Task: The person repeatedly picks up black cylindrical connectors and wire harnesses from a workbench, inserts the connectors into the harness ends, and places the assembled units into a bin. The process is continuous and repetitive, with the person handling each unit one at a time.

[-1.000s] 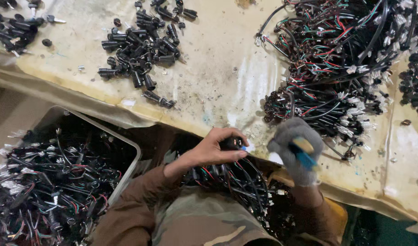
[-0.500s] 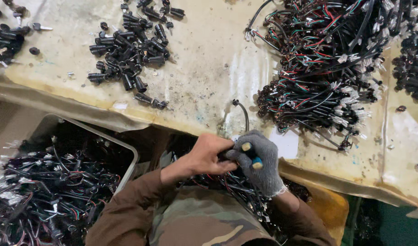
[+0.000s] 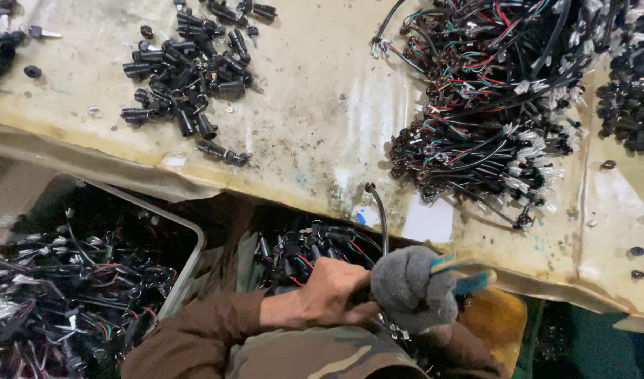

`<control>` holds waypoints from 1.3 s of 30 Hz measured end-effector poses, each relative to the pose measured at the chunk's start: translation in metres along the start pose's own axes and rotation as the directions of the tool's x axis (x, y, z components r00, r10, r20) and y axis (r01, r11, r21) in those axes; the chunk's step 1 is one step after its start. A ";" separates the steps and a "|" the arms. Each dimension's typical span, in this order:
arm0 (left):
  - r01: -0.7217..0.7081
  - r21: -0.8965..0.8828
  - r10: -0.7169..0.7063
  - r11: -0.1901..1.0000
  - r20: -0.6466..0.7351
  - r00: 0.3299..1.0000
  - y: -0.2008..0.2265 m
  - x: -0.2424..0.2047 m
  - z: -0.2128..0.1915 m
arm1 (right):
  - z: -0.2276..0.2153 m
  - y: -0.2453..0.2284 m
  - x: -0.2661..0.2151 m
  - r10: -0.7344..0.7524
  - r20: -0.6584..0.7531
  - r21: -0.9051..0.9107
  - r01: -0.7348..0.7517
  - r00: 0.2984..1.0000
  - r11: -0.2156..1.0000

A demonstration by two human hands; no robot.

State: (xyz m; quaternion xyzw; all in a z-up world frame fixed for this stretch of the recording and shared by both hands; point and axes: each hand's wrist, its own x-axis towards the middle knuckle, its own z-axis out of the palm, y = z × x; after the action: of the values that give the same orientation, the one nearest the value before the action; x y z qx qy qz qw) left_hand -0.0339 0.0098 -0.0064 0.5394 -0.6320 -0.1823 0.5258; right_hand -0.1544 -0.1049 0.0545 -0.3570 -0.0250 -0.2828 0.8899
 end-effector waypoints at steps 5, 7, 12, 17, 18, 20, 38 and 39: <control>-0.027 0.113 0.019 0.993 0.069 0.997 -0.003 0.022 -0.025 | -0.021 -0.008 0.006 0.052 -0.099 -0.167 -0.068 0.994 0.984; -0.052 -0.027 0.056 0.998 0.195 0.979 -0.004 0.025 -0.053 | -0.045 -0.027 0.033 -0.107 -0.122 -0.419 0.046 0.987 0.907; -0.156 -0.124 0.197 0.980 0.505 0.840 -0.009 0.011 -0.088 | -0.147 -0.088 0.145 -0.424 -0.067 -0.991 -0.110 0.903 -0.077; -0.060 -0.223 0.171 0.973 0.519 0.837 -0.019 -0.006 -0.070 | -0.228 -0.072 0.192 -0.161 0.082 -0.661 -0.067 0.983 -0.747; -0.029 -0.329 0.193 0.944 0.479 0.857 -0.024 -0.009 -0.076 | -0.235 -0.072 0.195 -0.146 0.048 -0.657 -0.079 0.988 -0.750; 0.080 -0.171 -0.039 0.982 0.234 0.971 -0.038 -0.016 -0.089 | -0.240 -0.064 0.184 -0.089 -0.028 -0.651 -0.086 0.996 -0.754; 0.348 0.722 -0.105 0.597 -0.361 0.927 -0.113 -0.019 -0.214 | -0.124 -0.120 0.151 -0.567 -0.196 -0.615 0.350 0.800 0.707; 0.372 0.619 -0.131 0.692 -0.398 0.908 -0.106 -0.016 -0.206 | -0.106 -0.117 0.135 -0.479 -0.101 -0.705 0.277 0.872 0.653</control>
State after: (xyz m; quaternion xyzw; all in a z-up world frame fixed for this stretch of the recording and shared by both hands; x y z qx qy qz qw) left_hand 0.1937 0.0559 -0.0201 0.7988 -0.4779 0.0824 0.3560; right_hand -0.1187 -0.3078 0.0815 -0.5954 0.1292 -0.5004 0.6152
